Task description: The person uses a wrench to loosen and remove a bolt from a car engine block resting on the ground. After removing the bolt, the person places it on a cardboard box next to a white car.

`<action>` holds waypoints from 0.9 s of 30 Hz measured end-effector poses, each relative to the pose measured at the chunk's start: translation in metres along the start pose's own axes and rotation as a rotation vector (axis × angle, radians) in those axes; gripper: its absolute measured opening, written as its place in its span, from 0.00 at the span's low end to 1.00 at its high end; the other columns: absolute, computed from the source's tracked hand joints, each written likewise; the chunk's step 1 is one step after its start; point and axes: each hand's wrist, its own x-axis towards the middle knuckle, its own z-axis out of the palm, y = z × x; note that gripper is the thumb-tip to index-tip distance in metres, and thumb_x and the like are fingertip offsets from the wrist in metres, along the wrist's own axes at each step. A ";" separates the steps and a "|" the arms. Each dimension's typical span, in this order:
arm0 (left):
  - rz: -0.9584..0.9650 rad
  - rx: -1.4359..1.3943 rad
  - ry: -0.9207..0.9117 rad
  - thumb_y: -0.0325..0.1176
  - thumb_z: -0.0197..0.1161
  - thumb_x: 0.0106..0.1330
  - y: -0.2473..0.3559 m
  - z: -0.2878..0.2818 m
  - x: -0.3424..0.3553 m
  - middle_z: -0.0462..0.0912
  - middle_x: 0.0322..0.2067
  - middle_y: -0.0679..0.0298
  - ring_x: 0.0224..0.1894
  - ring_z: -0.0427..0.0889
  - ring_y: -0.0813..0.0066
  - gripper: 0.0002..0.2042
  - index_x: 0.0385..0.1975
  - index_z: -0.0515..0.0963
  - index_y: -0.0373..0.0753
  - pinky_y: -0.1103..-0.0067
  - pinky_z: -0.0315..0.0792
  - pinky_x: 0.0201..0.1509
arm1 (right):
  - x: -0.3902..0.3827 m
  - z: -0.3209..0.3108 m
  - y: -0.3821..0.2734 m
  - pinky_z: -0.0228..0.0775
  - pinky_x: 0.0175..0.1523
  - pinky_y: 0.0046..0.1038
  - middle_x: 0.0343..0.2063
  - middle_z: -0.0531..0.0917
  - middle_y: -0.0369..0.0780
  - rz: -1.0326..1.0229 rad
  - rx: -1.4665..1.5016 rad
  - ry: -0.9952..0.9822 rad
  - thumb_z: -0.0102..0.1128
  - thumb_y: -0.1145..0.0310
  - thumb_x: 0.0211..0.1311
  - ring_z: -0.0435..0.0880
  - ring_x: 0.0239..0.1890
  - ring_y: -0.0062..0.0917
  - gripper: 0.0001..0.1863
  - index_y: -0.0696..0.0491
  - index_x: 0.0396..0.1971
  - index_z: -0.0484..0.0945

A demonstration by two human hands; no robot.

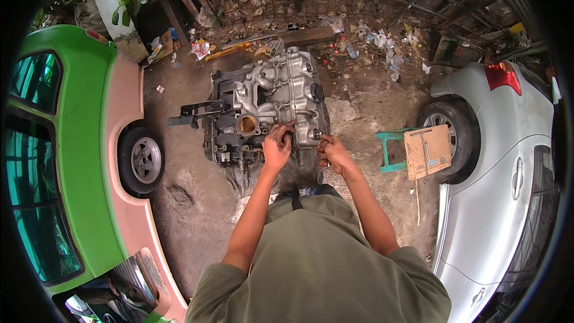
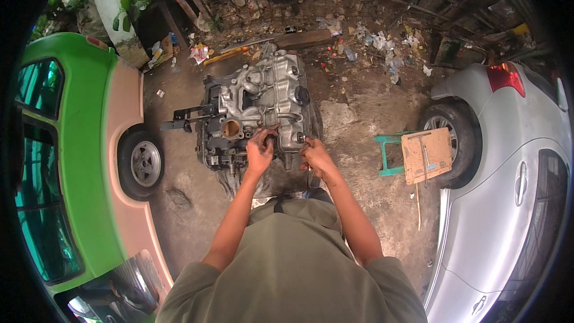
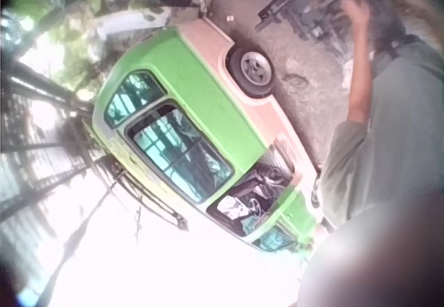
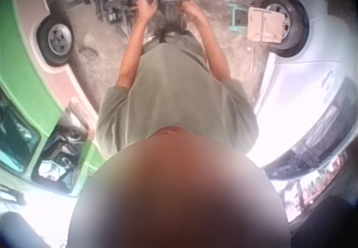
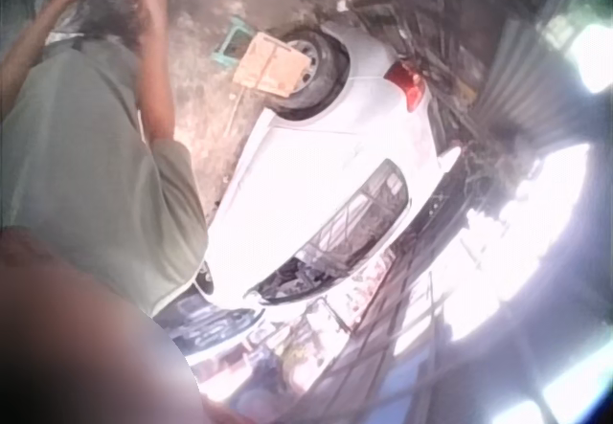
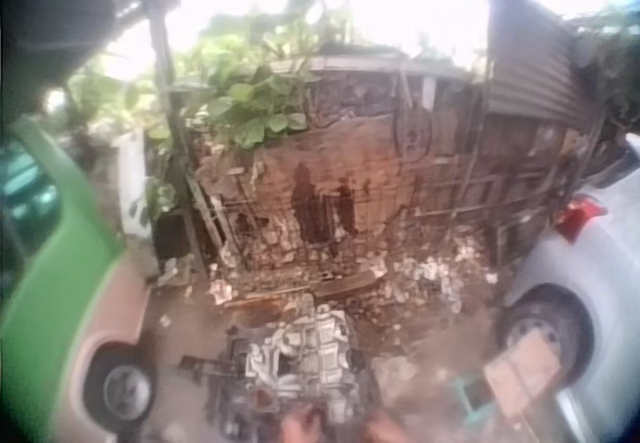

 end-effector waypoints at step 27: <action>-0.013 0.047 0.010 0.17 0.56 0.59 0.003 0.003 -0.001 0.86 0.40 0.61 0.25 0.76 0.65 0.11 0.38 0.81 0.37 0.76 0.69 0.28 | 0.065 -0.066 -0.037 0.77 0.48 0.44 0.40 0.87 0.49 -0.731 -1.185 -0.191 0.63 0.85 0.53 0.85 0.46 0.48 0.36 0.53 0.66 0.72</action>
